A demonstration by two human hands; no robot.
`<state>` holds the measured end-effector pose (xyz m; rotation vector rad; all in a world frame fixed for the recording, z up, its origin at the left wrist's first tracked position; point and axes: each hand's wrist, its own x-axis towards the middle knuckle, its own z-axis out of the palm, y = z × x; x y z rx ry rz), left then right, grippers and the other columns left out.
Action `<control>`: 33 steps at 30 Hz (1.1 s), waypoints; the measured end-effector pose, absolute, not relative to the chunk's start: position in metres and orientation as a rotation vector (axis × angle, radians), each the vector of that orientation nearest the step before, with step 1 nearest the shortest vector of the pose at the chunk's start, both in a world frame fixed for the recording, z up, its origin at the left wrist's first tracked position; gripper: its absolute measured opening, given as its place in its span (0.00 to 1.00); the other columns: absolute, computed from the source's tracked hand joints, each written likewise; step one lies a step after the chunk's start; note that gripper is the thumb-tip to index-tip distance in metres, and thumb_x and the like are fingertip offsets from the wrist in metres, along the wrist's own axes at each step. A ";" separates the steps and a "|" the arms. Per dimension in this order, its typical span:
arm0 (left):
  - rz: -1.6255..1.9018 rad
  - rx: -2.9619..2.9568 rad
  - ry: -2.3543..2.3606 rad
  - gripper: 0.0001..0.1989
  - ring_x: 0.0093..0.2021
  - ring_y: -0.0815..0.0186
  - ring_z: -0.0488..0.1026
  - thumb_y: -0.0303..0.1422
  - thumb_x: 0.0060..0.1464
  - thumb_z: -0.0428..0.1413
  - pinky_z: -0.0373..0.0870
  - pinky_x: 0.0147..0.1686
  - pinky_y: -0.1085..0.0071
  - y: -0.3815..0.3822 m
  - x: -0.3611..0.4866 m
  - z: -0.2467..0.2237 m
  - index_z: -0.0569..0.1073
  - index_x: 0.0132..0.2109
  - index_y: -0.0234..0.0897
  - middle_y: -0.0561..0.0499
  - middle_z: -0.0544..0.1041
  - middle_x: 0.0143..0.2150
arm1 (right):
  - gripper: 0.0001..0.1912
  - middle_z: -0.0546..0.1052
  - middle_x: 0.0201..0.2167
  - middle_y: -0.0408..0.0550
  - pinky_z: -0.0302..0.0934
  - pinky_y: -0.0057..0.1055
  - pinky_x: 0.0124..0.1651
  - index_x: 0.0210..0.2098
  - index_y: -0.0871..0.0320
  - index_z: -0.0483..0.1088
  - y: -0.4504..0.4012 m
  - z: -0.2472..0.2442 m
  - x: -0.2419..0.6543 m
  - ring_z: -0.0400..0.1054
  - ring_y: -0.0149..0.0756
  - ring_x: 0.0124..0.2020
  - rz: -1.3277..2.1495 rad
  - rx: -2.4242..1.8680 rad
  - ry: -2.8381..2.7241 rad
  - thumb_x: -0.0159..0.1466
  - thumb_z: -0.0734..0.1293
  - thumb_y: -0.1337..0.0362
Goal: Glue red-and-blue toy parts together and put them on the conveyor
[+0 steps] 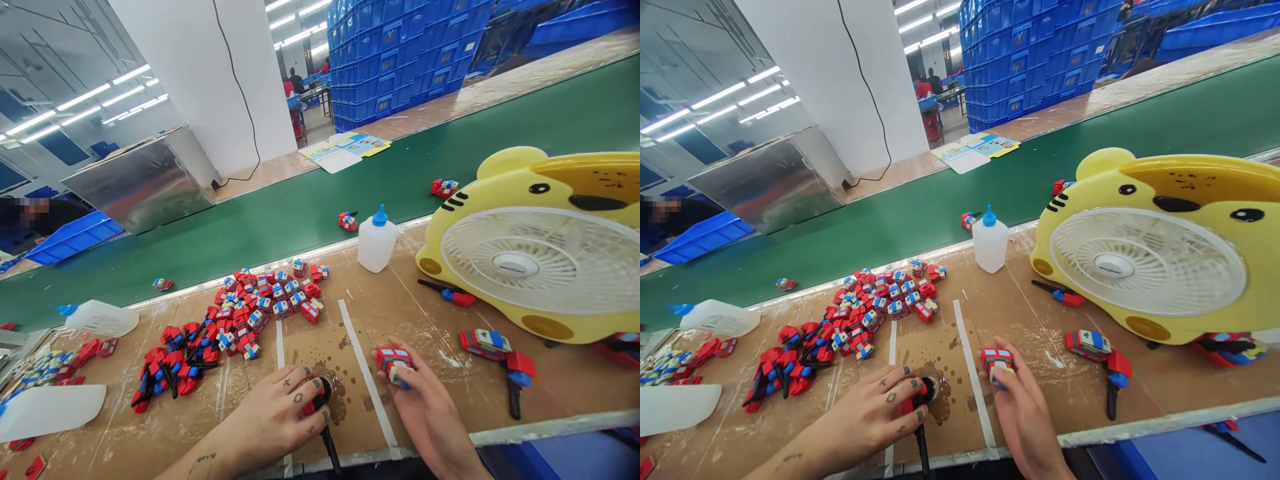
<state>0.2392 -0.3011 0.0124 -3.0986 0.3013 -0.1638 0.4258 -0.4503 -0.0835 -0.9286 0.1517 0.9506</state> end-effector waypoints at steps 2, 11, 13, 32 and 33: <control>-0.082 -3.118 0.303 0.08 0.46 0.61 0.74 0.28 0.66 0.51 0.74 0.42 0.66 -0.299 0.243 0.011 0.74 0.47 0.38 0.45 0.78 0.49 | 0.32 0.81 0.44 0.45 0.66 0.34 0.54 0.53 0.52 0.72 -0.455 -0.084 0.425 0.74 0.39 0.45 1.038 -0.932 0.111 0.50 0.79 0.62; 0.142 -3.247 0.264 0.11 0.47 0.59 0.73 0.26 0.65 0.51 0.74 0.46 0.64 -0.296 0.248 0.012 0.74 0.50 0.39 0.44 0.77 0.51 | 0.29 0.80 0.50 0.53 0.64 0.42 0.55 0.53 0.51 0.73 -0.452 -0.085 0.426 0.73 0.47 0.51 1.141 -1.060 -0.259 0.53 0.78 0.57; 0.145 -3.390 0.157 0.15 0.49 0.58 0.72 0.24 0.63 0.51 0.73 0.48 0.63 -0.293 0.243 0.011 0.72 0.54 0.42 0.44 0.76 0.52 | 0.29 0.80 0.51 0.54 0.66 0.42 0.54 0.53 0.51 0.72 -0.450 -0.090 0.425 0.73 0.47 0.51 1.161 -1.033 -0.320 0.53 0.79 0.58; -1.220 -3.792 -1.497 0.18 0.57 0.52 0.74 0.37 0.60 0.60 0.71 0.58 0.55 -0.302 0.211 -0.054 0.76 0.56 0.44 0.42 0.77 0.56 | 0.28 0.75 0.52 0.51 0.69 0.36 0.53 0.56 0.48 0.64 -0.421 -0.083 0.401 0.71 0.47 0.54 0.589 -1.439 -1.381 0.59 0.71 0.70; -1.241 -3.759 -1.503 0.19 0.58 0.51 0.73 0.37 0.60 0.59 0.70 0.59 0.54 -0.306 0.213 -0.060 0.75 0.58 0.44 0.41 0.76 0.57 | 0.27 0.75 0.51 0.52 0.69 0.37 0.53 0.57 0.49 0.63 -0.418 -0.082 0.399 0.71 0.47 0.53 0.501 -1.451 -1.411 0.60 0.70 0.70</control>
